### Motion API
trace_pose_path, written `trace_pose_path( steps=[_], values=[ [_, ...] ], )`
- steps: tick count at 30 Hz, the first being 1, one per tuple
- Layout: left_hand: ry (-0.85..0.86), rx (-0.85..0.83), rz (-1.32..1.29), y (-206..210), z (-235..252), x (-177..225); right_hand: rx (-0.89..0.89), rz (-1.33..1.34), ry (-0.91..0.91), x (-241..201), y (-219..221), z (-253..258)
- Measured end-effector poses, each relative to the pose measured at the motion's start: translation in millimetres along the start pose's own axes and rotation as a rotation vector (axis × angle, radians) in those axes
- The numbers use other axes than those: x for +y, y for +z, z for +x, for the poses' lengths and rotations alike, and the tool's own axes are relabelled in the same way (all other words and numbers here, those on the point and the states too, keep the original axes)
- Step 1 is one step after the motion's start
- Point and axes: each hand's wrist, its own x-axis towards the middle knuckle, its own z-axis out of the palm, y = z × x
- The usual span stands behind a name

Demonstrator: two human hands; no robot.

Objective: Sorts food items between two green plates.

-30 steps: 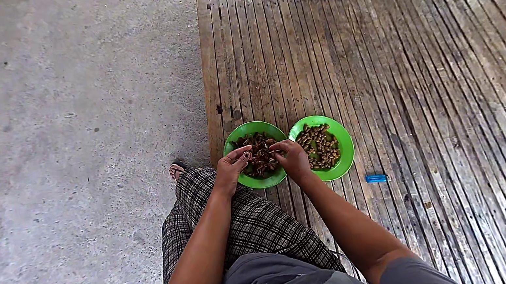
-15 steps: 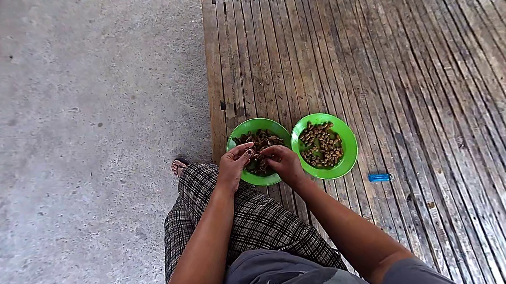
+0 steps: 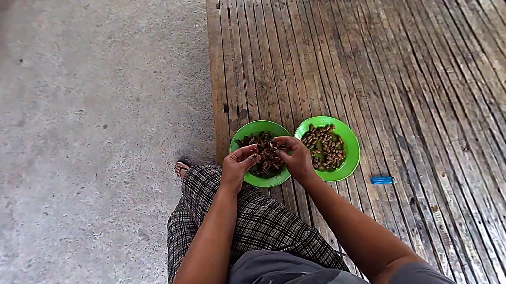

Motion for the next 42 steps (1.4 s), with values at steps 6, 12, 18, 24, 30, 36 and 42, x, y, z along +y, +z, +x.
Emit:
trace_pose_path(
  steps=[6,12,18,24,30,36,42],
  values=[
    [0.05,-0.005,0.081,1,-3,-1,-0.142,0.121,0.13,-25,15,-6],
    [0.086,0.014,0.168,1,-1,-3,-0.168,0.143,0.197,-31,20,-3],
    [0.161,0.006,0.13,1,-2,-2,-0.218,0.316,0.391,-29,16,0],
    [0.124,0.042,0.141,1,-4,2,-0.242,0.428,0.45,-36,19,-6],
    [0.047,0.03,0.057,3,-5,5,-0.173,0.302,0.282,-27,24,-6],
    [0.065,0.021,0.0,4,-5,6,-0.148,0.241,0.209,-34,20,-2],
    [0.081,-0.005,0.04,2,-5,5,-0.137,0.25,0.229,-35,20,1]
  ],
)
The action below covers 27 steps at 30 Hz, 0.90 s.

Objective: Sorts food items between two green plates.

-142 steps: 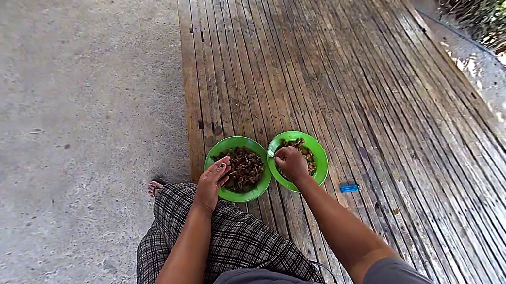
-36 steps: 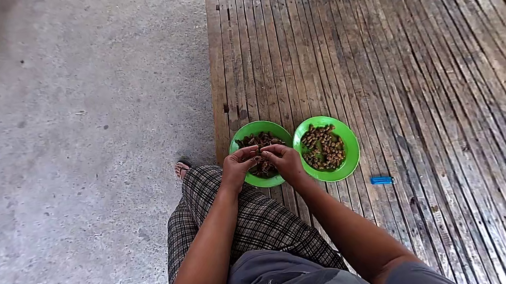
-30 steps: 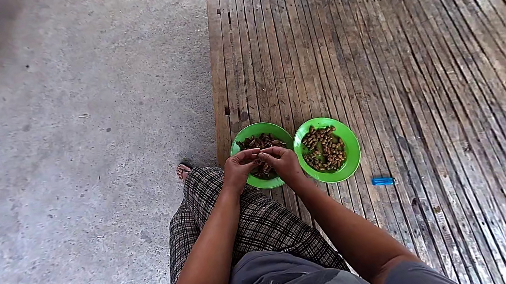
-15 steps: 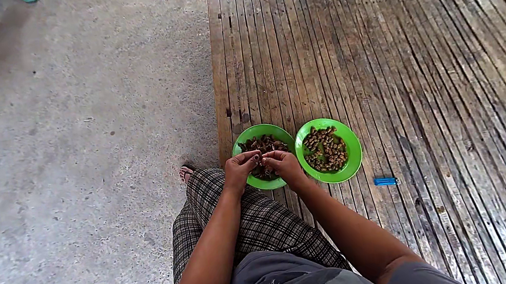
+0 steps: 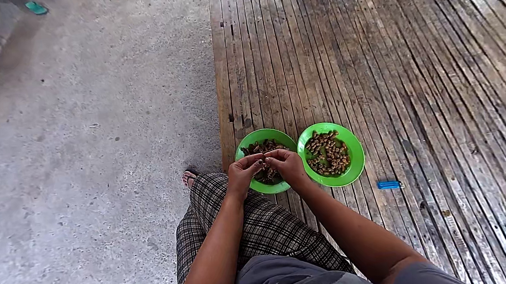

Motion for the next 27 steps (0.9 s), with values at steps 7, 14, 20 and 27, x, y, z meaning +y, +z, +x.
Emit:
trace_pose_path(
  steps=[7,14,20,27],
  values=[
    [0.075,-0.025,0.14,0.2,2.3,-5.8,-0.014,-0.089,0.012,2.3,-1.8,1.4],
    [0.074,-0.007,0.343,4.8,0.0,-3.4,-0.026,-0.208,-0.008,1.9,-5.9,-2.6],
    [0.112,0.009,0.405,5.7,0.0,-4.9,-0.04,-0.335,-0.047,-0.2,-5.2,-4.1],
    [0.12,0.018,0.42,6.1,-1.2,-4.8,-0.025,-0.397,-0.047,-4.6,-3.1,-2.8]
  ],
)
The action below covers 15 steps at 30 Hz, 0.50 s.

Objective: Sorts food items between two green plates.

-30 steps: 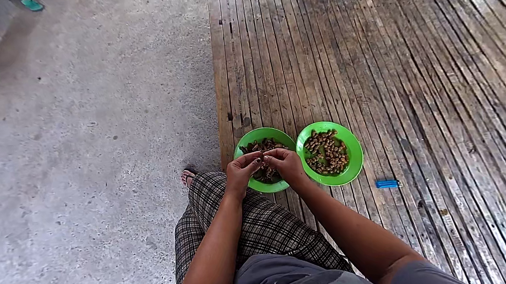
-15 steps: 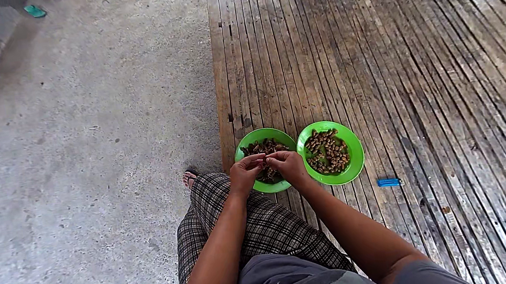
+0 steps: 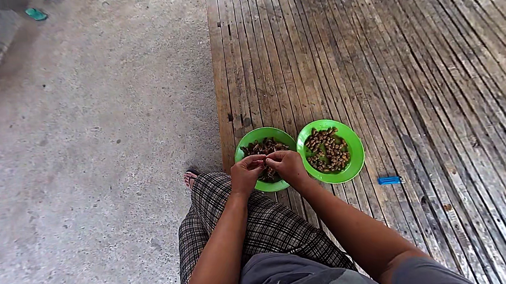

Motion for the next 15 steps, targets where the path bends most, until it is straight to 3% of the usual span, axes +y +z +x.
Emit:
trace_pose_path(
  steps=[15],
  values=[
    [0.033,-0.021,-0.097,0.1,0.0,-1.7,-0.01,0.181,0.066,1.4,-5.6,0.1]
  ],
)
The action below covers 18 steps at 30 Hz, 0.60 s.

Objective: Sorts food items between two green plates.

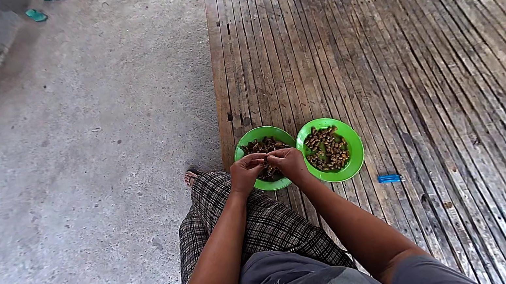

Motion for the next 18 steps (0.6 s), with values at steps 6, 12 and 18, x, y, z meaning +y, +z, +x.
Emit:
trace_pose_path(
  steps=[6,12,18],
  values=[
    [0.002,-0.017,0.005,-1.5,-0.1,0.2,-0.03,0.112,0.036,6.5,0.7,4.0],
    [0.011,-0.023,0.076,1.0,0.6,1.1,-0.033,0.081,0.014,7.9,-1.5,3.0],
    [0.07,-0.014,0.199,2.9,-0.5,0.3,0.023,-0.184,-0.108,2.7,2.8,-2.1]
  ],
)
